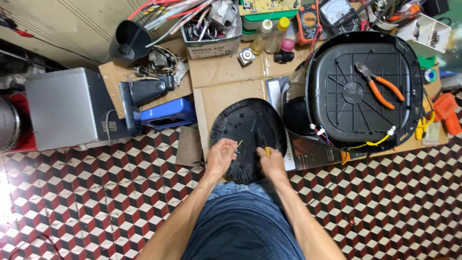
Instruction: Repairing and testing the internal electronic components of an air fryer.
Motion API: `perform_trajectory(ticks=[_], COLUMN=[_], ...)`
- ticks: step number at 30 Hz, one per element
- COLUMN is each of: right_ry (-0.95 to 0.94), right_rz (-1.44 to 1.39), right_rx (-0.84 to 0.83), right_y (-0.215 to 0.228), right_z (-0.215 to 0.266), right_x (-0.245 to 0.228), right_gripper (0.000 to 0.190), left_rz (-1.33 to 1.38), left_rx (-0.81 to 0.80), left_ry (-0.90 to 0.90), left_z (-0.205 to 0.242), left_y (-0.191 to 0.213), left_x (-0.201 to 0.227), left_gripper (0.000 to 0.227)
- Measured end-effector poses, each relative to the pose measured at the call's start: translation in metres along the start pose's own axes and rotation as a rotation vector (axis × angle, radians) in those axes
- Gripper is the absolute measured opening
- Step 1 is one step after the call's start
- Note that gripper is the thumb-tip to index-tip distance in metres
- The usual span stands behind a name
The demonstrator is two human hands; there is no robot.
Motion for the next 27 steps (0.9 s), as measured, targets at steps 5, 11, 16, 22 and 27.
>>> perform_trajectory(ticks=[5, 11, 16, 22, 27], right_ry=[0.168, 0.292, 0.347, 0.383, 0.406], right_rz=[-0.077, -0.326, -0.333, -0.215, -0.228], right_rx=[-0.219, -0.279, -0.21, -0.211, -0.186], right_y=[-0.001, -0.033, -0.037, -0.032, -0.026], right_z=[0.001, 0.007, 0.0, 0.0, -0.011], right_x=[-0.029, -0.046, -0.052, -0.06, -0.066], right_gripper=[0.025, 0.028, 0.025, 0.022, 0.021], left_rz=[0.087, 0.045, 0.053, 0.086, 0.05], left_rx=[-0.001, 0.036, 0.029, 0.003, -0.206], left_ry=[0.022, 0.056, 0.059, 0.097, 0.057], left_z=[-0.005, 0.002, 0.004, 0.001, 0.008], left_y=[0.002, 0.0, -0.002, -0.001, -0.008], left_x=[-0.002, 0.011, 0.013, 0.008, 0.017], left_gripper=[0.018, 0.018, 0.018, 0.018, 0.031])
Point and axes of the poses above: each hand's wrist, its own z-axis away from the middle knuckle, its own y-axis out of the back of the hand, x = y × z, the point moved 6 cm from there along -z, towards the middle knuckle, and after that the axes turned 15 degrees about y, right-handed, at the moved point
